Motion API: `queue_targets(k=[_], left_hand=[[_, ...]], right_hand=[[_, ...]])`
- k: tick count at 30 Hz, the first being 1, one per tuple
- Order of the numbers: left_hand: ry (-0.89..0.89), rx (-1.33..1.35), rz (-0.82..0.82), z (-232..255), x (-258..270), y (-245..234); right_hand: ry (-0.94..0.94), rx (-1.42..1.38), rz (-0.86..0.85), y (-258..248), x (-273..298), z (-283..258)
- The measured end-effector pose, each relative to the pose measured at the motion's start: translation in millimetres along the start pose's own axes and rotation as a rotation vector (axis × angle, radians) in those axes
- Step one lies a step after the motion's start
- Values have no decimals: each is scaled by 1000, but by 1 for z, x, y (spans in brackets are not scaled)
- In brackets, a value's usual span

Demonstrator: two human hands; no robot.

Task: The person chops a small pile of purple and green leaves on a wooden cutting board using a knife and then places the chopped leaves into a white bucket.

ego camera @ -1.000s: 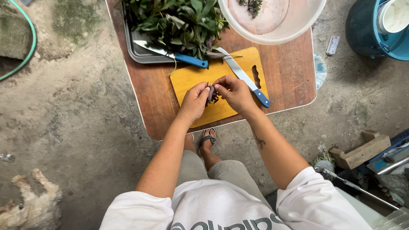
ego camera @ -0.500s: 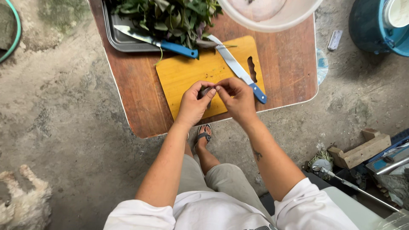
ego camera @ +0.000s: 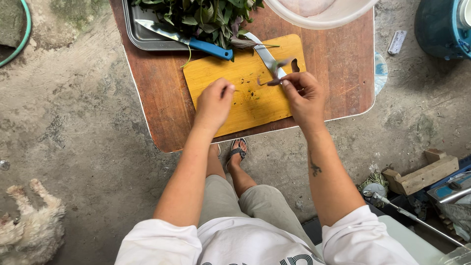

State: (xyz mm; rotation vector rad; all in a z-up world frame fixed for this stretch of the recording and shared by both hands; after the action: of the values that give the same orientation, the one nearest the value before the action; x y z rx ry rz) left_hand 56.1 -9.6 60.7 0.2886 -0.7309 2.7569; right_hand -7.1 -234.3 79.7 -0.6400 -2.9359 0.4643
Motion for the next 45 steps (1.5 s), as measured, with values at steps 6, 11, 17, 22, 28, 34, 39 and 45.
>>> queue_targets(k=[6,11,17,22,28,34,39,45], left_hand=[[323,-86,120,4,-11,26],[418,-95,71,-5,-17,31],[557,-231,50,5,-6,26],[555,-331,67,5,-3,37],[565,-404,140,1,-5,52],[478,-389,150,4,-4,54],[466,-404,204,4,-5,58],[433,-504,153,5,-5,60]], right_hand=[[-67,98,-598,-3,16,-14],[-226,346,-253,36,22,-3],[-336,558,61,50,17,9],[-376,636,95,50,15,10],[-440,805,55,32,10,-1],[-329,898,-46,9,9,-1],[-293,795,-127,3,5,15],[-255,703,-198,-20,35,8]])
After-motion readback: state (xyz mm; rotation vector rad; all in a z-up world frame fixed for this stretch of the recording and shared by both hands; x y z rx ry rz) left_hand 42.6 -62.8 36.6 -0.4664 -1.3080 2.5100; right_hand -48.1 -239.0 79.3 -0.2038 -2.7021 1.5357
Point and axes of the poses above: each hand's wrist, its own x-axis away from the middle knuckle, its own y-axis out of the palm, z = x × y, the point moved 2 cm from there along -x, towards the middle knuckle, and after that the axes turned 3 degrees about z, right-handed, at the moved point
